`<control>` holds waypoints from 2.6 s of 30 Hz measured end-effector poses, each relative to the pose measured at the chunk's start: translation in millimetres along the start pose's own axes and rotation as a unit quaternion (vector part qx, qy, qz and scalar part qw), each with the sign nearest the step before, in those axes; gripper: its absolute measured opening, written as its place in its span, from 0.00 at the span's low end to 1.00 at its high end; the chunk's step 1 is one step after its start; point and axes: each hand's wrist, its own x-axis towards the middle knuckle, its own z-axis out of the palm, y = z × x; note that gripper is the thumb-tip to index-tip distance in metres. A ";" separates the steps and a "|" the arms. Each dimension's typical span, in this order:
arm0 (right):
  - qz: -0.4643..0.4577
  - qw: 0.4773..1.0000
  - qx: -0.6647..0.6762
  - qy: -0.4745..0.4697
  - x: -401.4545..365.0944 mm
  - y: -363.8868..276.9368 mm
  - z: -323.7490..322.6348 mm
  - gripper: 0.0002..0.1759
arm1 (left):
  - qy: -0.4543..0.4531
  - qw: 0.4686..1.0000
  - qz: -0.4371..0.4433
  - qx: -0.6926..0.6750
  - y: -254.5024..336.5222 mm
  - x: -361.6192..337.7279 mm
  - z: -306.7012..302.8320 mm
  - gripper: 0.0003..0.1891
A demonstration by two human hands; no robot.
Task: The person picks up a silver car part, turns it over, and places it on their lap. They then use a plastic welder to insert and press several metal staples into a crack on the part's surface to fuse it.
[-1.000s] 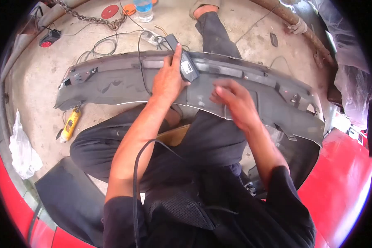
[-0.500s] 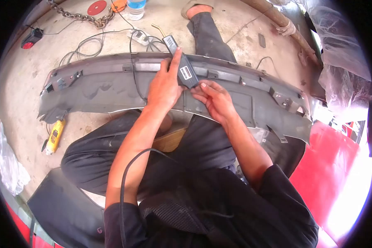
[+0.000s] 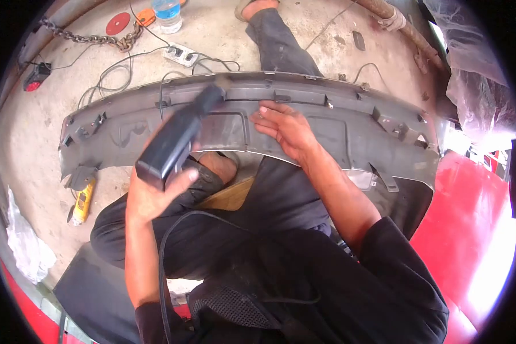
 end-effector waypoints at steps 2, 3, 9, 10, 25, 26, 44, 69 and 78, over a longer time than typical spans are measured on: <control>0.000 1.000 0.004 0.005 -0.8 0.2 -0.6 0.31 | 0.004 1.000 0.008 -0.015 -15.5 -8.5 8.4 0.41; -0.007 1.000 -0.002 -0.002 -1.5 0.1 -0.5 0.32 | -0.006 0.999 0.019 0.049 -16.5 -8.8 9.3 0.40; -0.003 1.000 0.004 -0.029 0.4 2.0 -7.8 0.31 | -0.050 0.992 0.014 0.116 -23.3 -7.6 7.0 0.37; -0.003 0.999 0.002 -0.034 0.3 2.3 -8.4 0.30 | -0.042 0.993 0.006 0.111 -23.8 -8.2 6.1 0.37; -0.012 0.999 0.011 -0.035 3.4 5.9 -9.7 0.17 | 0.020 0.999 -0.032 -0.011 -38.3 -4.8 3.6 0.39; -0.012 0.999 0.010 -0.036 3.3 5.4 -9.4 0.17 | 0.021 0.999 -0.031 -0.012 -37.5 -4.6 3.7 0.39; -0.011 0.999 0.015 -0.036 3.0 5.5 -9.8 0.15 | 0.020 1.000 -0.020 0.000 -34.3 -3.5 5.8 0.39; -0.014 0.990 0.009 -0.141 3.1 6.1 -25.6 0.19 | 0.034 0.994 -0.072 -0.074 -39.8 0.2 1.1 0.30; -0.018 0.984 0.029 -0.176 3.0 6.4 -30.0 0.16 | 0.016 0.986 -0.101 -0.130 -46.0 -0.3 -5.1 0.24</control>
